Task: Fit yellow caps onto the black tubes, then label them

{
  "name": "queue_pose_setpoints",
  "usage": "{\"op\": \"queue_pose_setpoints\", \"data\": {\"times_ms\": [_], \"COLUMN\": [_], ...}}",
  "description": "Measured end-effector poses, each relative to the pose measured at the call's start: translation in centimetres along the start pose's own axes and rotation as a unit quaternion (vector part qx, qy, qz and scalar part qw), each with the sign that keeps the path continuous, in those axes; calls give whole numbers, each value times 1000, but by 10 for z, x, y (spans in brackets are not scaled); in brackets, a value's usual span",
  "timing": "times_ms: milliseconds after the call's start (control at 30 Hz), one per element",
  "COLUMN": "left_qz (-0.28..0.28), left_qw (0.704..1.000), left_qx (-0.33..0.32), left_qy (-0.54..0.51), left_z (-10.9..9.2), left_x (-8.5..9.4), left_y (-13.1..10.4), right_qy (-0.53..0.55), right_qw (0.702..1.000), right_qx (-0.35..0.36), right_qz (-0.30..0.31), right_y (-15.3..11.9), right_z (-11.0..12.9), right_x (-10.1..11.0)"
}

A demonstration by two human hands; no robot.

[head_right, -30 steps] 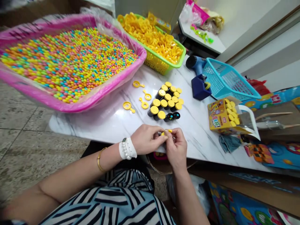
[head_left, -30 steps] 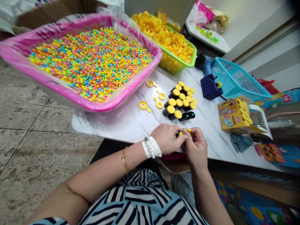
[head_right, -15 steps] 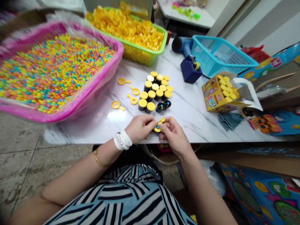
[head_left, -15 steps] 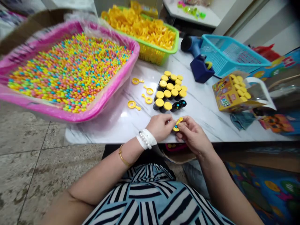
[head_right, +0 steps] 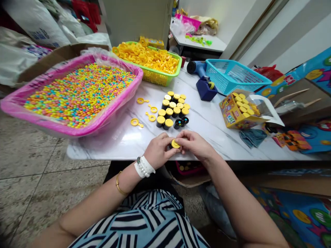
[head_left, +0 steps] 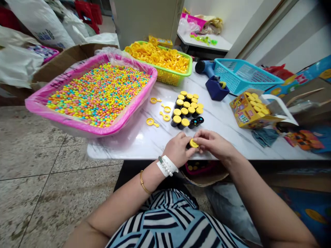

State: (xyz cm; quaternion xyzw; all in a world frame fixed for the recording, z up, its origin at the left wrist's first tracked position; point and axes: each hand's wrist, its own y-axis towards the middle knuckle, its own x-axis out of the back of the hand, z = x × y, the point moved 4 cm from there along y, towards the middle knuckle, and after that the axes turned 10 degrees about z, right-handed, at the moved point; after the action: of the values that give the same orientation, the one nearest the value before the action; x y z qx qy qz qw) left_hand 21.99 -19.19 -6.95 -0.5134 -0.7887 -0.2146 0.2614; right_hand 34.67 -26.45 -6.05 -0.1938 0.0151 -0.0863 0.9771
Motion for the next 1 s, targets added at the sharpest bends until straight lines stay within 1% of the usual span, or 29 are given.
{"op": "queue_pose_setpoints", "data": {"times_ms": [67,133,200,267,300,400,467,533,633,700,733,800,867,1000], "left_qz": [14,24,27,29,31,41,44,47,47,41,37,26,15,-8], "left_qw": [1000,999,998,997,997,993,991,992,993,992,992,992,989,976], "left_qx": [8,16,22,35,45,80,89,87,84,85,85,84,104,181], "left_qy": [10,27,42,55,61,81,85,80,75,79,82,93,103,123], "left_z": [1,3,4,3,3,3,2,2,1,-1,-3,-3,2,23], "left_x": [-1,-4,-6,-7,-7,-7,-7,-8,-10,-9,-7,-1,10,43], "left_y": [3,5,6,5,5,3,3,2,0,-3,-5,-11,-18,-27], "right_qy": [-101,-183,-228,-235,-225,-204,-240,-311,-431,-486,-501,-510,-497,-473], "right_qw": [995,983,971,966,968,973,965,941,876,833,818,804,804,800], "right_qx": [-2,16,41,68,77,81,85,102,153,191,207,232,250,289], "right_qz": [11,-16,-52,-80,-83,-65,-65,-91,-153,-184,-192,-200,-210,-230], "right_y": [1,0,-5,-10,-12,-16,-19,-21,-23,-25,-26,-26,-27,-27], "right_z": [5,8,7,4,2,-2,-1,2,7,7,6,4,2,7], "right_x": [0,-2,-6,-10,-11,-15,-17,-19,-28,-36,-40,-47,-53,-66]}}
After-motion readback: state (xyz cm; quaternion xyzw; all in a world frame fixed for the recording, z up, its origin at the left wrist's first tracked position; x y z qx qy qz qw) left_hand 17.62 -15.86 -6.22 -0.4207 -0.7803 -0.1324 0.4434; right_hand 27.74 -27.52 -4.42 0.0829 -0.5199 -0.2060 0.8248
